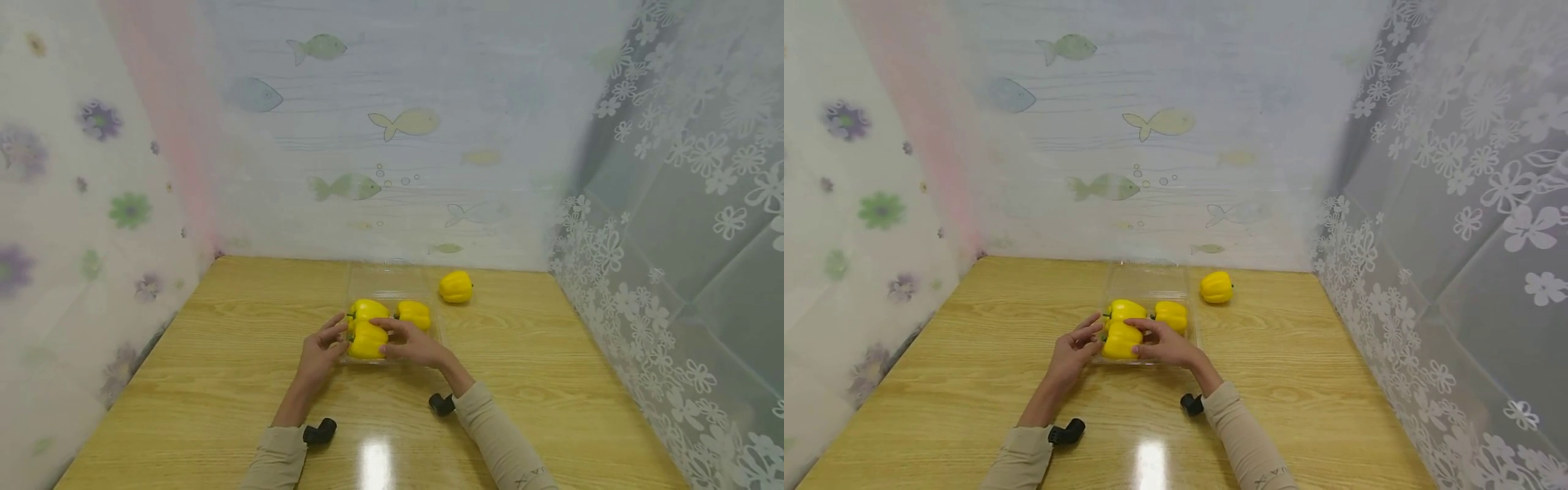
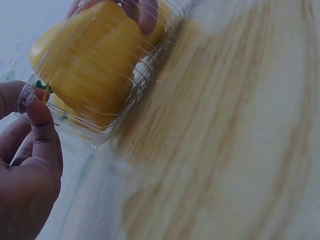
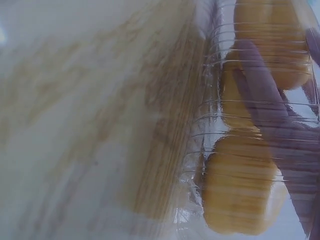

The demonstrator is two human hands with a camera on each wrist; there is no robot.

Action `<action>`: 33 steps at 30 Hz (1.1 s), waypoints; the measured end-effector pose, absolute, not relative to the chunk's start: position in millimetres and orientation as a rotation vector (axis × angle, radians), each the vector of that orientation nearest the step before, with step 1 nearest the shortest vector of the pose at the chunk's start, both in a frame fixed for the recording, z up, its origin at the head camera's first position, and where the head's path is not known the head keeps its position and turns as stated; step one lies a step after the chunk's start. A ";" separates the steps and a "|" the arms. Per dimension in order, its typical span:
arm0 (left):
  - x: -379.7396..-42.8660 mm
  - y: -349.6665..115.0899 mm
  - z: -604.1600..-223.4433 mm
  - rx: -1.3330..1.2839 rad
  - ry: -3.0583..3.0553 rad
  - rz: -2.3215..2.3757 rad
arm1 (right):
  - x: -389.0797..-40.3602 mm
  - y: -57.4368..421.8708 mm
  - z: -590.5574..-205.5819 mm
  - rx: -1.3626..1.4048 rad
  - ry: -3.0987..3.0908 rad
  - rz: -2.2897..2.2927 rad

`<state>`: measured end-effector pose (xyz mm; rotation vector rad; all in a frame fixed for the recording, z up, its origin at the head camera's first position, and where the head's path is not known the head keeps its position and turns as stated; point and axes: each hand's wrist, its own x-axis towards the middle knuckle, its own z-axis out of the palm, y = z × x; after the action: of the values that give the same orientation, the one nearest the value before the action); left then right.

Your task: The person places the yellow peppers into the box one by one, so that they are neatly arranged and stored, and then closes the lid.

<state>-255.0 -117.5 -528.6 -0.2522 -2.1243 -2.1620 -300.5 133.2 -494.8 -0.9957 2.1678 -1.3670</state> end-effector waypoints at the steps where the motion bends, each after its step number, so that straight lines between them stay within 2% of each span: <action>1: -254.9 -117.5 -528.6 -0.248 -2.122 -2.171 | -300.5 133.1 -494.7 -0.996 2.171 -1.363; 33: -256.1 -117.0 -529.6 -0.229 -2.095 -2.214 | -298.5 132.1 -494.8 -0.975 2.252 -1.338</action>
<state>-256.1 -117.0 -529.6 -0.2295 -2.0950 -2.2136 -298.5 132.1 -494.8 -0.9748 2.2517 -1.3378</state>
